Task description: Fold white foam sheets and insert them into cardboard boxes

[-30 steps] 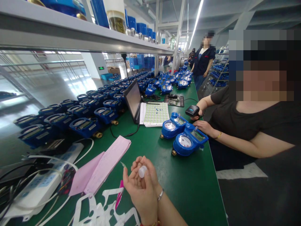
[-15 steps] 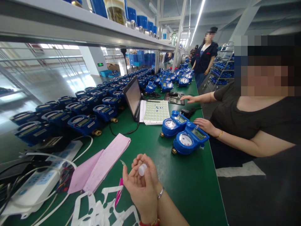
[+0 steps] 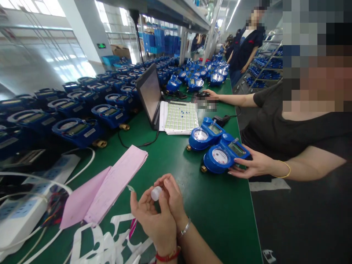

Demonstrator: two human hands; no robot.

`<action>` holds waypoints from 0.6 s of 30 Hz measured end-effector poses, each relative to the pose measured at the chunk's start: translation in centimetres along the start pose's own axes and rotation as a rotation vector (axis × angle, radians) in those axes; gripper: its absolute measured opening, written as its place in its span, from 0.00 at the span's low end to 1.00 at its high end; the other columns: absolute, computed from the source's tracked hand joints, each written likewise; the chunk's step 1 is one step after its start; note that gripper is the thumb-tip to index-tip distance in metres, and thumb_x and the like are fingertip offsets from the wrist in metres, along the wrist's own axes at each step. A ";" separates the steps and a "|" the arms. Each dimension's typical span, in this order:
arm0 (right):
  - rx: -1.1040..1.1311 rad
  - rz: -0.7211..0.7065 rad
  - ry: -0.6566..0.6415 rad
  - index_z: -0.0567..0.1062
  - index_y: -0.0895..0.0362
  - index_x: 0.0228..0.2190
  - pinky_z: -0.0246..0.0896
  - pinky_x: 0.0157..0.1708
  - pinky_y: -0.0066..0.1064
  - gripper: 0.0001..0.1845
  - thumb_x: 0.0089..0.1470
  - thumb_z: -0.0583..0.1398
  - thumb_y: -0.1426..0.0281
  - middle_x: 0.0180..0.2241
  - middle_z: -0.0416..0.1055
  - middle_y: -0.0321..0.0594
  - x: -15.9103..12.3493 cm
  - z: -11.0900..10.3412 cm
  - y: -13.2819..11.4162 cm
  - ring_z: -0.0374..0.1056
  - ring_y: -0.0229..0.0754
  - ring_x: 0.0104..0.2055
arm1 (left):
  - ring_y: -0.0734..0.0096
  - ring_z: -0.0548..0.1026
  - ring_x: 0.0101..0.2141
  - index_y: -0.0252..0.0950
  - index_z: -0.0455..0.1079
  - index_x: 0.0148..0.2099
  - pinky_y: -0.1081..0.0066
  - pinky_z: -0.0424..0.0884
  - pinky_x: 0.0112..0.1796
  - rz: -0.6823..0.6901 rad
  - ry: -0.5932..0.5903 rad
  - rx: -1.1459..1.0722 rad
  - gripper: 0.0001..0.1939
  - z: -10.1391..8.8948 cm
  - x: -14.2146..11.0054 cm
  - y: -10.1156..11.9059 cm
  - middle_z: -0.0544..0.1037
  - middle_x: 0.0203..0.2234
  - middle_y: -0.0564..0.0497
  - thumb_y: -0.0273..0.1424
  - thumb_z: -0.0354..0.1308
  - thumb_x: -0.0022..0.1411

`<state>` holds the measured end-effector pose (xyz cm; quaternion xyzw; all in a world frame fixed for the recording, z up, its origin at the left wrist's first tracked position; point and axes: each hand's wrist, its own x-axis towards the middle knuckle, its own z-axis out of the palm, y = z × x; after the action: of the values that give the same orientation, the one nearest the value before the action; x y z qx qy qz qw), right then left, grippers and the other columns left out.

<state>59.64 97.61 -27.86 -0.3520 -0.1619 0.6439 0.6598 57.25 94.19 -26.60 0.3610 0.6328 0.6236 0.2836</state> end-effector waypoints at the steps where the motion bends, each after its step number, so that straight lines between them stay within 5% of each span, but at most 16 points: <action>1: -0.060 -0.061 0.022 0.68 0.56 0.29 0.60 0.33 0.26 0.09 0.50 0.59 0.63 0.27 0.69 0.34 0.3 0.0 0.3 0.64 0.34 0.30 | 0.66 0.72 0.42 0.40 0.41 0.64 0.62 0.70 0.45 -0.010 0.025 -0.009 0.41 0.0 0.3 -0.1 0.68 0.41 0.47 0.31 0.60 0.53; 5: -0.340 -0.291 0.026 0.68 0.56 0.30 0.61 0.35 0.28 0.10 0.55 0.54 0.63 0.29 0.68 0.36 0.8 -0.2 0.6 0.64 0.35 0.32 | 0.69 0.71 0.41 0.39 0.44 0.63 0.65 0.70 0.43 -0.045 0.098 -0.015 0.41 0.1 1.2 -0.7 0.68 0.40 0.48 0.32 0.61 0.52; 9: -0.795 -0.379 -0.003 0.69 0.55 0.37 0.60 0.43 0.33 0.11 0.59 0.50 0.66 0.36 0.69 0.41 -2.9 -2.2 -1.1 0.65 0.39 0.40 | 0.69 0.71 0.41 0.35 0.43 0.63 0.64 0.68 0.45 0.005 0.124 -0.004 0.42 0.2 1.6 -1.1 0.68 0.40 0.47 0.31 0.61 0.52; 12: -1.328 -0.380 -0.085 0.67 0.52 0.50 0.42 0.58 0.44 0.19 0.55 0.52 0.71 0.54 0.62 0.44 -7.8 -4.2 -3.1 0.55 0.46 0.57 | 0.69 0.70 0.41 0.34 0.42 0.63 0.63 0.68 0.46 0.058 0.126 -0.008 0.42 0.3 1.6 -1.5 0.68 0.41 0.46 0.30 0.61 0.52; 15: -1.650 -0.307 -0.210 0.57 0.50 0.59 0.21 0.62 0.49 0.32 0.52 0.55 0.72 0.64 0.45 0.41 -11.0 -5.0 -4.4 0.38 0.50 0.65 | 0.68 0.70 0.41 0.33 0.42 0.64 0.62 0.68 0.46 0.111 0.112 -0.004 0.42 0.4 1.6 -2.1 0.68 0.41 0.45 0.31 0.60 0.52; 18: -1.762 -0.278 -0.237 0.54 0.52 0.60 0.19 0.62 0.50 0.35 0.51 0.54 0.72 0.64 0.42 0.42 -11.5 -4.7 -4.9 0.35 0.50 0.66 | 0.66 0.69 0.43 0.32 0.44 0.64 0.61 0.66 0.47 0.114 0.055 0.040 0.41 0.4 1.5 -1.6 0.68 0.41 0.45 0.33 0.59 0.53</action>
<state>65.04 85.66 -25.08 -0.6388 -0.7052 0.2326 0.2014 56.53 95.69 -28.09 0.3849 0.6311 0.6355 0.2229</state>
